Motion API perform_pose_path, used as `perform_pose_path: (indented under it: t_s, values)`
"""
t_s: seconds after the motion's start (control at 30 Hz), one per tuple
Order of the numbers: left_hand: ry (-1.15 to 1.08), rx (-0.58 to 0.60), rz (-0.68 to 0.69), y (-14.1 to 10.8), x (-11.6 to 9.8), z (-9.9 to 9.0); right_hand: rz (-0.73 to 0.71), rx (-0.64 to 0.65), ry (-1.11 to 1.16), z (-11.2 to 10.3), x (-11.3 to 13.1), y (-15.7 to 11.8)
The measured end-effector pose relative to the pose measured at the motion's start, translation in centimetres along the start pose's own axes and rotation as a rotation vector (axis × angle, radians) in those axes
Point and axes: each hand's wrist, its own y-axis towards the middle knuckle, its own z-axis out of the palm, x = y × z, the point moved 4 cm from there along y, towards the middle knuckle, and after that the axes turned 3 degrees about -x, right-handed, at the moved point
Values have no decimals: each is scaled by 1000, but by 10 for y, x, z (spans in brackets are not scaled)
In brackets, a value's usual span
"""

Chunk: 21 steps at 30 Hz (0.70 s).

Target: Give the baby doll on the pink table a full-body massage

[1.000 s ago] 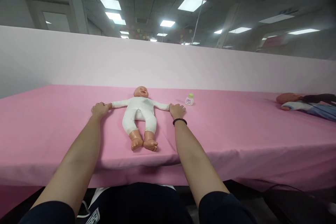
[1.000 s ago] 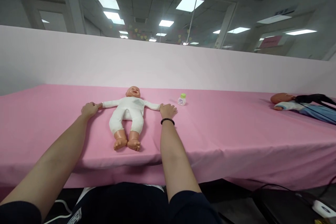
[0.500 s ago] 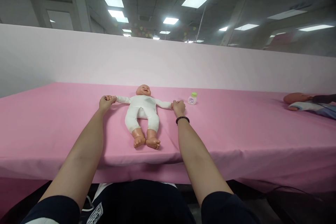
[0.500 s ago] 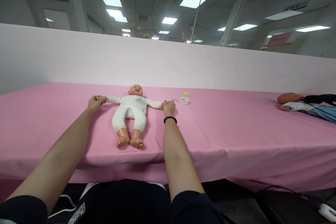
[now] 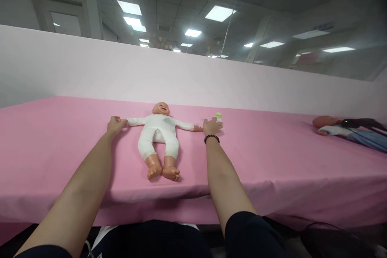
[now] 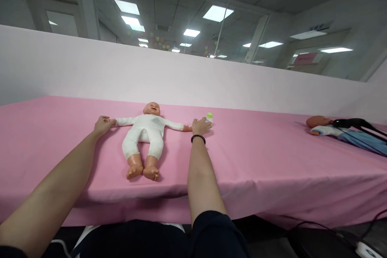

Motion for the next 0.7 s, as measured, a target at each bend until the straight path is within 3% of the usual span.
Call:
perform_pose_path:
  t_s: [0.1,0.23,0.43,0.57,0.7]
  values:
    - [31,3,13,5,5,5,-40,74,41,-2,-10,38]
    - [63,9,28,5,7,8,-167,297,-66,8,-36,68]
    - [62,25,15,2,7,6,-260,255,-163,11,-63,69]
    - [78,29,30,5,8,7,-278,218,-156,12,-55,65]
    - [87,30,48,4,6,7,-284,342,-182,25,-48,63]
